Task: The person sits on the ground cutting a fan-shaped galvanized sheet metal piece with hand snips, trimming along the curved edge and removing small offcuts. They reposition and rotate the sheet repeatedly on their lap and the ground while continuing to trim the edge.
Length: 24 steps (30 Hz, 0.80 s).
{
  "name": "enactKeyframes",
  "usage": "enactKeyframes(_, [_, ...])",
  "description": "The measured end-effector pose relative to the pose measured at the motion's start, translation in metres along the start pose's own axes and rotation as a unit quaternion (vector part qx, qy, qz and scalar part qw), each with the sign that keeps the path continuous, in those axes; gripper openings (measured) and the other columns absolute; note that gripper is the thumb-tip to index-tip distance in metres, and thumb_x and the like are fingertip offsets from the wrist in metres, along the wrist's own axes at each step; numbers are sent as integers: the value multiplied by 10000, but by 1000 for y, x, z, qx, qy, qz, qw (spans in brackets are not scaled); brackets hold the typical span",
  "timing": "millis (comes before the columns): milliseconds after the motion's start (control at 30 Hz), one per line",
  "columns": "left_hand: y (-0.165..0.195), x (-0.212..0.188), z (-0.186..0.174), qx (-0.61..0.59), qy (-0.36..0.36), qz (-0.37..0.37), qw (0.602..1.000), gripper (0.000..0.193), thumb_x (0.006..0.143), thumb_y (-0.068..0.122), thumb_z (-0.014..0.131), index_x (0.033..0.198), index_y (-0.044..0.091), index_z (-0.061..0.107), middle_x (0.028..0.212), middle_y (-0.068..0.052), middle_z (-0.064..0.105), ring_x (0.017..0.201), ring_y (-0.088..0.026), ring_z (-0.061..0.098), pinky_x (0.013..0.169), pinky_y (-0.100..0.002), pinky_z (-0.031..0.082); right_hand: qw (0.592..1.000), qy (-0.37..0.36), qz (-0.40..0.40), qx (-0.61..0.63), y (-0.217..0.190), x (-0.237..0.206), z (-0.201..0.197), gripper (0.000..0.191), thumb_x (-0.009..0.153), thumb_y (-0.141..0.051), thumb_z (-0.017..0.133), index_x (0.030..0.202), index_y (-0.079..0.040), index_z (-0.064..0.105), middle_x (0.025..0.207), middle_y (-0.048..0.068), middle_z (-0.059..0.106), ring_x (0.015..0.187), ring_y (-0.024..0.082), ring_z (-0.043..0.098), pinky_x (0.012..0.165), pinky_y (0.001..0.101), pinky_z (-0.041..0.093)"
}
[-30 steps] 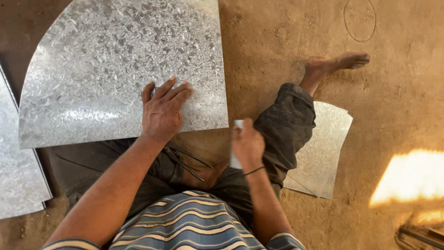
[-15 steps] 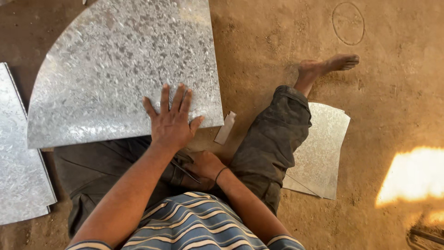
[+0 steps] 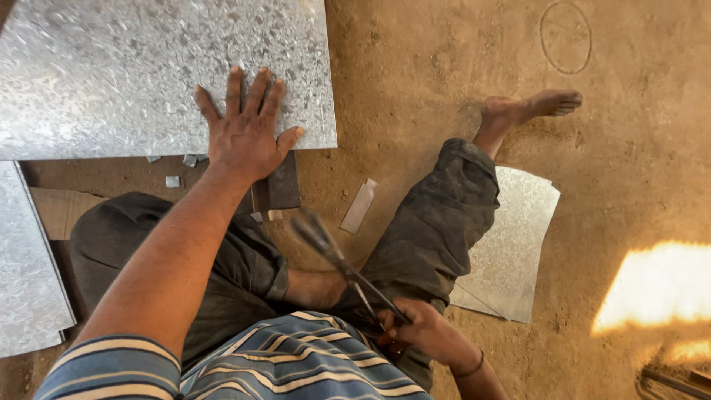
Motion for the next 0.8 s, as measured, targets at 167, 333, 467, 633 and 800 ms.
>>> enactKeyframes(167, [0, 3, 12, -9, 21, 4, 1000, 818, 990, 725, 289, 1648, 247, 206, 1721, -19, 144, 1575, -349, 14, 1173, -773, -75, 982, 97, -21, 160, 2, 4, 0, 121, 789, 73, 617, 884, -1, 610, 1320, 102, 676, 1171, 244, 725, 915, 314, 572])
enactKeyframes(333, [0, 5, 16, -24, 16, -5, 1000, 838, 980, 749, 320, 1646, 251, 214, 1720, -13, 159, 1573, -350, 5, 1159, -785, -79, 965, 100, -129, 206, -31, 53, 26, 115, 860, 76, 609, 963, 34, 580, 1363, 93, 633, 1225, 245, 657, 804, 315, 491])
enactKeyframes(467, [-5, 6, 21, -31, 10, -15, 999, 833, 989, 748, 329, 1654, 257, 221, 1733, -11, 158, 1597, -337, 7, 1189, -771, -82, 971, 114, -123, 173, -26, 72, 40, 245, 923, 49, 596, 1167, 53, 622, 1225, 167, 652, 1147, 237, 634, 922, 330, 559])
enactKeyframes(633, [-9, 6, 28, -43, 10, -13, 999, 826, 999, 733, 345, 1667, 264, 215, 1741, -16, 149, 1593, -342, 1, 1189, -770, -93, 954, 157, -117, 228, -9, 75, 39, 443, 884, 63, 566, 1315, -35, 590, 1123, 178, 637, 1181, 235, 683, 914, 378, 607])
enactKeyframes(800, [-8, 3, 29, -64, 5, -13, 998, 848, 993, 742, 359, 1672, 255, 217, 1746, -25, 148, 1599, -335, -14, 1199, -763, -95, 953, 144, -126, 236, -7, 94, 41, 250, 927, 64, 583, 1174, 23, 584, 1290, 118, 607, 1139, 231, 666, 875, 409, 619])
Point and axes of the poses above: each hand's wrist, its own x-axis towards the middle knuckle, its own z-axis out of the palm, y = z × x, the point moved 10 cm from there along x, towards the middle knuckle
